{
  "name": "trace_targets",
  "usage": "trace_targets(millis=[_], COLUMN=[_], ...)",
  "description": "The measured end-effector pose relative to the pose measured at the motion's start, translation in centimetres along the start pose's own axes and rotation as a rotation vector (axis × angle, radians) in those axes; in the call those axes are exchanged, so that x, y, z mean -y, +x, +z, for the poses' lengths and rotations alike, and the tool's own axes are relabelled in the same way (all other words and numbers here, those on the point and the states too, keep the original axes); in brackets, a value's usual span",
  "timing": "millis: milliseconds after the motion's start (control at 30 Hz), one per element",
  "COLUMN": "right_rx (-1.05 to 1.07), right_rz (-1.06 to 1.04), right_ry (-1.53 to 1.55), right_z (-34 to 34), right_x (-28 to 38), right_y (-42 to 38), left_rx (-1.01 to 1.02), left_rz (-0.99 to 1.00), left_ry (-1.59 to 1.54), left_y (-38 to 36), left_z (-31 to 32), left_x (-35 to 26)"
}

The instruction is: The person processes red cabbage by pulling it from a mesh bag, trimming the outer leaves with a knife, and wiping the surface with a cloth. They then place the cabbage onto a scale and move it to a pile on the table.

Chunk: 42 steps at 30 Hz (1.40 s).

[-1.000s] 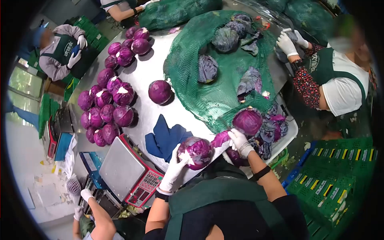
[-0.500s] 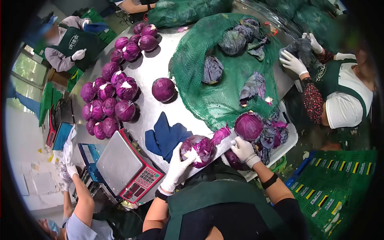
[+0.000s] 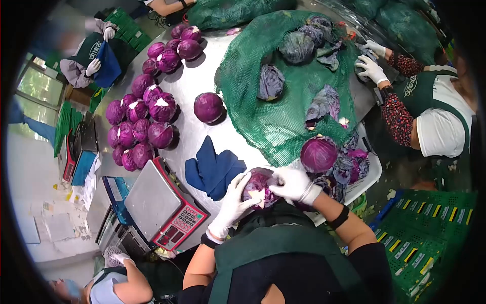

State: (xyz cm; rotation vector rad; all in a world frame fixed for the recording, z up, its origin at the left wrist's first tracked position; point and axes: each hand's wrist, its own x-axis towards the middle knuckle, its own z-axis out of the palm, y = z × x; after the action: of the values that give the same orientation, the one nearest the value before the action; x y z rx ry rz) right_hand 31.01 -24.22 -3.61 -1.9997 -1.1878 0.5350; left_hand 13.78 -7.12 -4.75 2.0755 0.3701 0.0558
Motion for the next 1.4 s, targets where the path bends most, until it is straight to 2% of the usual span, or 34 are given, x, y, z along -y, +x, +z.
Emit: trace_targets(millis=[33, 67, 133, 200, 233, 267, 300, 333, 367, 400, 433, 467, 567, 600, 633, 667, 700, 733, 800, 833, 867, 933, 967, 1000, 1033, 1067, 1133, 1167, 1200, 1233, 1267, 1333, 1367, 1400], right_rx=[-0.005, -0.082, -0.024, -0.127, -0.107, -0.091, -0.147, -0.183, -0.070, -0.082, -0.093, -0.142, -0.042, -0.070, -0.100, -0.143, -0.132, -0.118, -0.199, -0.174, -0.179, -0.307, -0.302, -0.294, -0.251, -0.208, -0.099, -0.054, 0.032, 0.036, 0.041, -0.091, -0.085, -0.088], right_rz=[0.062, 0.003, 0.125, 0.256, 0.358, 0.454, 0.431, 0.309, 0.314, 0.229, 0.118, -0.037, 0.049, -0.033, -0.114, -0.093, 0.097, 0.284, 0.352, 0.337, 0.347, 0.009, 0.010, 0.013, 0.102, 0.107, 0.022, -0.043, -0.070, -0.061, -0.054, -0.049, 0.146, 0.346], right_ry=[-0.060, -0.095, -0.086, 0.057, -0.073, -0.208, -0.142, 0.043, 0.148, 0.281, 0.322, 0.051, -0.107, -0.076, -0.043, -0.009, 0.012, 0.029, 0.148, 0.114, 0.120, 0.262, 0.261, 0.261, 0.310, 0.220, 0.379, 0.272, 0.298, 0.283, 0.267, -0.007, -0.108, -0.205], right_z=[1.3, 1.2, 1.3, 0.4, -0.4, -1.0, -0.8, -0.9, -2.0, -0.6, 0.6, 1.6, 2.5, 2.8, 3.0, 3.2, 3.3, 3.0, 1.5, 0.3, -0.3, -0.3, 0.5, 1.1, 1.2, 1.7, 1.7, 0.6, 0.5, 0.2, -0.3, -0.3, -1.4, -2.3], right_x=[0.3, 0.3, -2.4, -7.0, -7.6, -8.1, -7.8, -5.6, -1.7, 0.0, 1.3, 2.3, 2.3, 1.3, 0.3, -0.5, -2.0, -3.4, -5.1, -3.8, -1.9, 1.5, 1.8, 2.0, 2.5, 2.2, 1.7, 2.4, 1.7, 0.7, -0.8, -6.3, -6.2, -6.0], right_y=[-0.1, 0.1, 0.8, 1.3, 1.0, 1.2, 0.4, -0.1, -0.3, -0.9, -1.5, -1.8, -3.1, -3.9, -4.8, -5.8, -6.4, -7.0, -7.5, -6.9, -5.8, -3.0, -1.9, -1.1, -0.7, -0.6, -1.6, -2.1, -3.1, -4.1, -5.2, -6.6, -6.7, -6.8], left_rx=[0.030, 0.059, 0.065, 0.072, 0.070, 0.070, 0.020, -0.027, -0.065, -0.096, -0.127, -0.163, -0.247, -0.265, -0.259, -0.253, -0.232, -0.301, -0.380, -0.391, -0.393, -0.481, -0.490, -0.480, -0.462, -0.449, -0.447, -0.459, -0.473, -0.379, -0.363, -0.351, -0.575, -0.539], left_rz=[-0.003, -0.004, -0.005, -0.061, -0.124, -0.111, -0.089, -0.081, -0.033, 0.018, 0.015, 0.021, -0.075, -0.137, -0.111, -0.083, -0.127, -0.136, -0.120, -0.134, -0.022, 0.016, 0.115, 0.121, 0.091, 0.060, 0.062, 0.039, 0.016, -0.049, -0.171, -0.187, -0.140, -0.268], left_ry=[-0.024, -0.048, -0.096, -0.344, -0.509, -0.504, -0.407, -0.314, -0.181, -0.073, 0.026, 0.124, 0.022, -0.129, -0.140, -0.149, -0.145, -0.018, -0.106, -0.152, -0.080, -0.161, 0.195, 0.192, 0.236, 0.283, 0.248, 0.173, 0.098, 0.277, -0.053, 0.126, -0.169, -0.369], left_y=[0.2, 0.5, 0.5, 0.6, 0.8, 1.0, 1.2, 1.0, 1.2, 1.4, 1.7, 2.2, 3.5, 3.9, 4.3, 4.9, 5.5, 6.1, 6.4, 6.2, 5.7, 5.6, 5.5, 5.6, 5.8, 5.9, 6.5, 6.7, 6.9, 7.4, 8.2, 7.7, 8.0, 7.0], left_z=[0.1, 0.1, -0.1, -0.3, -0.3, -0.3, -0.1, 0.3, 0.1, 0.6, 1.2, 1.5, 1.6, 1.4, 1.0, 0.5, -0.1, -0.7, -1.0, -0.5, 0.1, 3.1, 2.8, 2.7, 2.6, 2.5, 1.9, 1.8, 1.7, 1.1, 0.8, -2.7, -2.7, -2.4], left_x=[0.3, 0.6, 1.0, 1.6, 2.1, 2.4, 2.8, 2.9, 0.6, 0.1, -0.3, -0.6, 0.0, 0.3, 1.1, 1.8, 2.4, 3.3, 3.5, 1.6, 1.1, 2.1, 0.6, -0.6, -1.6, -2.1, -0.7, 0.4, 1.6, 3.3, 6.2, 3.4, 2.2, 0.7])
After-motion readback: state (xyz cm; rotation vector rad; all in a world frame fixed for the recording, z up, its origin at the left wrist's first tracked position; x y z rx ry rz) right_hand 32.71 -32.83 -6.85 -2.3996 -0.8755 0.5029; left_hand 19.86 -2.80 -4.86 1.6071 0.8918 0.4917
